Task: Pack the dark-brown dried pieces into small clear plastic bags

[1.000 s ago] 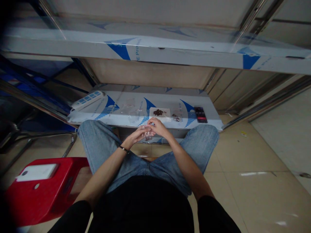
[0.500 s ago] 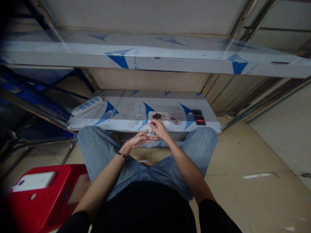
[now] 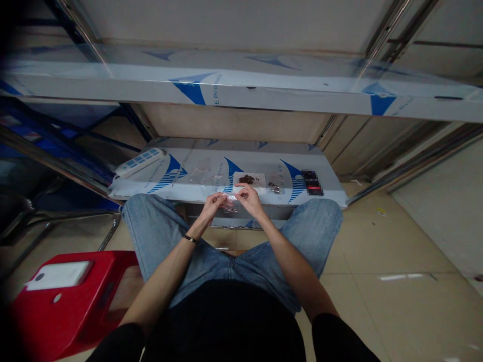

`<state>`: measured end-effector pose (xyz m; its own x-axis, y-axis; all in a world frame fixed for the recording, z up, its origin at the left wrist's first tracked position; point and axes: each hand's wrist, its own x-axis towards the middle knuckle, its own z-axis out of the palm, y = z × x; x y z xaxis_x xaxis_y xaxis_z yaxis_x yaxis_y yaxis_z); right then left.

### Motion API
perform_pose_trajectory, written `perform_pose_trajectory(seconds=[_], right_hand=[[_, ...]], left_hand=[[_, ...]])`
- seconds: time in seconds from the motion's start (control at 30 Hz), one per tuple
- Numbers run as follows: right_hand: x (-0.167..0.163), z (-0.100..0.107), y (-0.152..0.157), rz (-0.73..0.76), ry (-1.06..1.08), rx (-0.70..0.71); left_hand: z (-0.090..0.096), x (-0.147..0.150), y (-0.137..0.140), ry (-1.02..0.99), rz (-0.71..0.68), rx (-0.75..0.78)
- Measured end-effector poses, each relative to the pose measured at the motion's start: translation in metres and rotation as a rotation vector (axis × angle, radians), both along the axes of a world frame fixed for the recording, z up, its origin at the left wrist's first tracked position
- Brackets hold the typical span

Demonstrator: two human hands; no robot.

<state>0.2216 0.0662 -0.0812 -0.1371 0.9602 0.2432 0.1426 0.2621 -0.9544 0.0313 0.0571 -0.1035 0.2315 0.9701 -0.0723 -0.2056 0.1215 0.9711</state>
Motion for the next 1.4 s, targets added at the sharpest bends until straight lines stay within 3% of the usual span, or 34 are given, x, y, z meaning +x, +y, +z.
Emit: perform_pose_trajectory(seconds=[0.3,0.73,0.93,1.13,1.4], right_hand=[[-0.008,-0.013,-0.005,-0.057,0.117,-0.322],[-0.014,-0.002,-0.006,-0.075,0.213,-0.303],[-0.018,0.0,-0.011,-0.026,0.268,-0.321],[-0.028,0.001,-0.018,0.127,0.211,-0.279],[-0.033,0.0,-0.019,0.085,0.27,-0.284]], left_hand=[[0.008,0.005,-0.005,-0.028,0.064,0.037],[0.002,0.005,-0.002,-0.027,0.182,0.061],[0.003,0.007,-0.003,0.008,0.064,0.093],[0.002,0.009,-0.004,-0.001,0.057,0.106],[0.002,0.012,-0.006,-0.063,0.03,0.091]])
